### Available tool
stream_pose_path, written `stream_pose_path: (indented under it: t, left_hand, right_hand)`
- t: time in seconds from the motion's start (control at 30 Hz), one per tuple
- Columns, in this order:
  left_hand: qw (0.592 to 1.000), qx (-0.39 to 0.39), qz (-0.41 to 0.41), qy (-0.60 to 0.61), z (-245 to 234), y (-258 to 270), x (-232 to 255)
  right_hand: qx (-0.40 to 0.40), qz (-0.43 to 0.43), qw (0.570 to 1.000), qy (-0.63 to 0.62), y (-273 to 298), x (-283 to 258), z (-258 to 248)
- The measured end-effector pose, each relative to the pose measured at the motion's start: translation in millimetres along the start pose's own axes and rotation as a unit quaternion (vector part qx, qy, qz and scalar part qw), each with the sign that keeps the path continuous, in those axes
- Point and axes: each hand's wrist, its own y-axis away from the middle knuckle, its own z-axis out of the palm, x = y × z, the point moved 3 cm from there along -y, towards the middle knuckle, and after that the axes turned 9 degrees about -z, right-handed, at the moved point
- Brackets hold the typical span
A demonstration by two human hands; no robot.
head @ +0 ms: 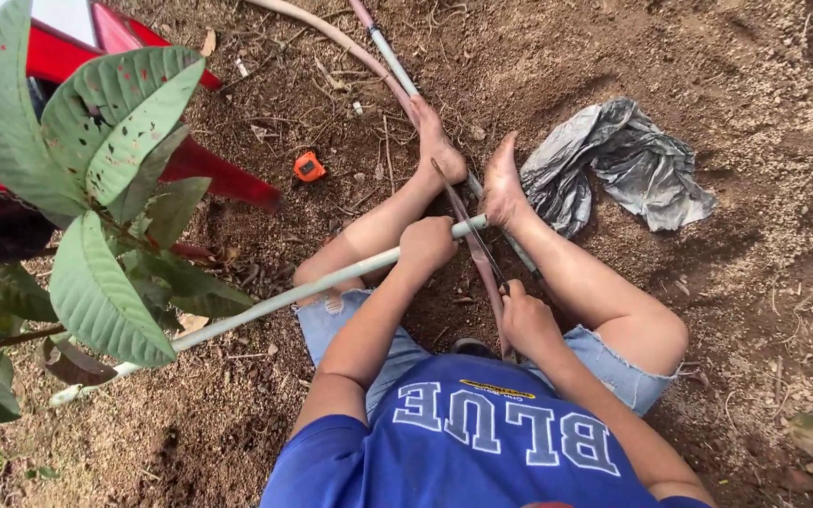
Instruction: The person sits on the ground and uses a hand saw to cut a white PVC pipe. They hold the pipe steady with their left hand and saw through it with their right hand, while a pink hose lies nearby.
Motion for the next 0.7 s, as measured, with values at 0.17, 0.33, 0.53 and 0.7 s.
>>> stream_pose_path:
  t: [0.17, 0.33, 0.53, 0.7]
  left_hand:
    - [1.000, 0.012, 0.003, -0.018, 4.3, 2.3, -3.3]
    - [1.000, -0.010, 0.016, -0.004, 19.2, 3.0, 0.6]
    - [1.000, 0.007, 0.026, -0.010, 24.7, 2.5, 1.8]
    - [1.000, 0.008, 0.020, -0.023, 12.2, 5.8, 3.2]
  right_hand:
    - [-0.025, 0.007, 1.000, -0.008, 14.5, 0.3, 8.1]
    - [-0.014, 0.006, 1.000, 0.010, 10.9, 17.6, 21.6]
    - [-0.002, -0.023, 0.998, 0.064, -4.3, 13.0, 19.5]
    - [-0.019, -0.019, 0.998, 0.054, 1.1, 16.2, 28.8]
